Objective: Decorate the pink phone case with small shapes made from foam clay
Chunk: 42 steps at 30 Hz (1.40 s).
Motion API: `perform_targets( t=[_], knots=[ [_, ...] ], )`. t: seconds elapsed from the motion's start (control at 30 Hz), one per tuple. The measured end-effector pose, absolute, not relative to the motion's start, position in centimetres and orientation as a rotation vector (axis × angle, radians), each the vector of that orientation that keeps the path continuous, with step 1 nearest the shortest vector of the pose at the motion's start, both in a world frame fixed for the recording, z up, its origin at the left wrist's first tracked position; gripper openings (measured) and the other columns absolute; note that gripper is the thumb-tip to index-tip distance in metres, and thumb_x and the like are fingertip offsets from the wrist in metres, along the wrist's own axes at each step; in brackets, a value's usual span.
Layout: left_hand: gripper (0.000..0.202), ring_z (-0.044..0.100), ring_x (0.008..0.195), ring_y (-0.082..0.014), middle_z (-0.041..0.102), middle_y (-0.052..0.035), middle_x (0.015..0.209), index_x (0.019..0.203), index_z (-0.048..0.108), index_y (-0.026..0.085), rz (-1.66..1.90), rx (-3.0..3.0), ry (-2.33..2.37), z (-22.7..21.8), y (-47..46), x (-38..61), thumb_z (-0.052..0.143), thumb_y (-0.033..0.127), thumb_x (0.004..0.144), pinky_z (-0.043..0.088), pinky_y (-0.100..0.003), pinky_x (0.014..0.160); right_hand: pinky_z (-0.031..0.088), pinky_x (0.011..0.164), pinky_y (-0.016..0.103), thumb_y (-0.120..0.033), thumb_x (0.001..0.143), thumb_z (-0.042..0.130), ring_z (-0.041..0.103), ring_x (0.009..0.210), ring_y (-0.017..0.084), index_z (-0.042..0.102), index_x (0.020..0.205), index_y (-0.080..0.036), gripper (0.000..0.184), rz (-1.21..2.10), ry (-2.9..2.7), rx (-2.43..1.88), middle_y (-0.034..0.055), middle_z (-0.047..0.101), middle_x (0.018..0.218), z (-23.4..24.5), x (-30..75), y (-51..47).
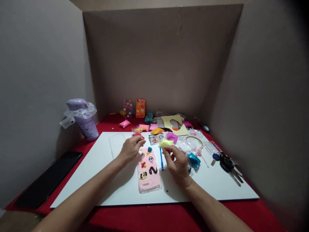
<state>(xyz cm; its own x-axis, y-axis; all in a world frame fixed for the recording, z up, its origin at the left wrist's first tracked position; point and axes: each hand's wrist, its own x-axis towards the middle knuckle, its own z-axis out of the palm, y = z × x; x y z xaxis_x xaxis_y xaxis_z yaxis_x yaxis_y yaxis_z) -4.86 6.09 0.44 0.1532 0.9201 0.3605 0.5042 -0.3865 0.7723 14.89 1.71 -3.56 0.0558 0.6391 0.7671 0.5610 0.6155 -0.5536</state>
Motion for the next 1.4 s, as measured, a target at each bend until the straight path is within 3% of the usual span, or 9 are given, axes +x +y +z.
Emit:
perform_targets(
  t=[0.3,0.5,0.67,0.8,0.9,1.0,1.13,1.2,1.4],
  knots=[
    [0.014,0.058,0.068,-0.0173,0.066,-0.0037,0.072,0.065,0.059,0.017,1.029,2.053,1.404,1.7,6.4,-4.0,0.055,0.027,0.075,0.042,-0.028,0.065,0.045,0.059,0.025,-0.026,0.087,0.053,0.056,0.062,0.013,0.062,0.085,-0.018,0.013,0.138,-1.513,-1.018,0.0017,0.064,0.074,-2.8,14.9,1.4],
    [0.026,0.054,0.059,-0.0161,0.060,-0.0017,0.059,0.059,0.058,0.017,1.004,2.129,1.387,3.5,4.8,-2.5,0.053,0.033,0.080,0.039,-0.028,0.060,0.044,0.059,0.025,-0.041,0.094,0.034,0.056,0.064,0.013,0.057,0.093,-0.015,0.034,0.243,-1.362,-1.225,0.0041,0.065,0.079,0.9,20.0,2.7],
    [0.014,0.056,0.062,-0.0164,0.064,-0.0020,0.065,0.066,0.062,0.017,0.950,2.178,1.306,4.0,1.6,1.7,0.056,0.022,0.078,0.040,-0.027,0.060,0.042,0.057,0.025,-0.038,0.083,0.052,0.057,0.059,0.014,0.062,0.069,-0.016,0.028,0.344,-1.587,-1.385,0.0020,0.064,0.064,0.6,25.8,3.1],
    [0.015,0.060,0.072,-0.0173,0.068,-0.0049,0.075,0.071,0.067,0.016,1.051,2.166,1.096,2.9,0.0,6.3,0.055,0.009,0.076,0.044,-0.028,0.067,0.041,0.059,0.025,-0.040,0.081,0.053,0.059,0.065,0.015,0.065,0.076,-0.017,0.026,0.398,-1.745,-1.474,0.0025,0.067,0.072,-0.7,28.1,2.3],
    [0.019,0.061,0.071,-0.0162,0.069,-0.0046,0.076,0.073,0.068,0.016,1.092,2.090,1.172,2.0,0.5,9.0,0.055,0.003,0.074,0.044,-0.027,0.068,0.040,0.062,0.025,-0.042,0.071,0.066,0.060,0.074,0.016,0.065,0.086,-0.019,0.027,0.428,-1.870,-1.523,0.0020,0.067,0.085,-0.7,28.8,1.4],
    [0.017,0.060,0.070,-0.0171,0.068,-0.0046,0.073,0.072,0.066,0.016,1.122,2.035,1.318,1.2,2.0,10.7,0.055,0.004,0.073,0.044,-0.029,0.067,0.035,0.061,0.024,-0.033,0.063,0.073,0.059,0.074,0.018,0.064,0.087,-0.020,0.029,0.408,-1.923,-1.615,0.0028,0.065,0.084,-0.7,29.1,1.0],
    [0.015,0.058,0.067,-0.0173,0.065,-0.0033,0.067,0.064,0.064,0.016,1.122,1.964,1.443,0.4,3.3,12.0,0.057,0.005,0.071,0.042,-0.030,0.067,0.030,0.058,0.024,-0.017,0.067,0.062,0.055,0.068,0.016,0.062,0.077,-0.018,0.010,0.387,-1.959,-1.681,0.0036,0.062,0.076,-1.4,29.1,1.1],
    [0.016,0.058,0.066,-0.0172,0.065,-0.0034,0.065,0.062,0.064,0.016,1.114,1.922,1.459,0.1,3.4,12.6,0.056,0.004,0.070,0.042,-0.030,0.066,0.031,0.059,0.024,-0.012,0.066,0.057,0.055,0.069,0.016,0.061,0.075,-0.018,0.011,0.379,-1.978,-1.667,0.0036,0.061,0.076,-1.7,29.1,1.4],
    [0.016,0.059,0.057,-0.0139,0.062,-0.0011,0.058,0.061,0.063,0.013,1.077,1.758,1.377,-1.0,3.0,14.0,0.055,0.001,0.067,0.044,-0.024,0.056,0.035,0.062,0.023,-0.011,0.063,0.054,0.055,0.072,0.016,0.059,0.076,-0.016,0.016,0.338,-1.968,-1.634,0.0045,0.062,0.078,-2.6,29.3,2.4]
  ],
)
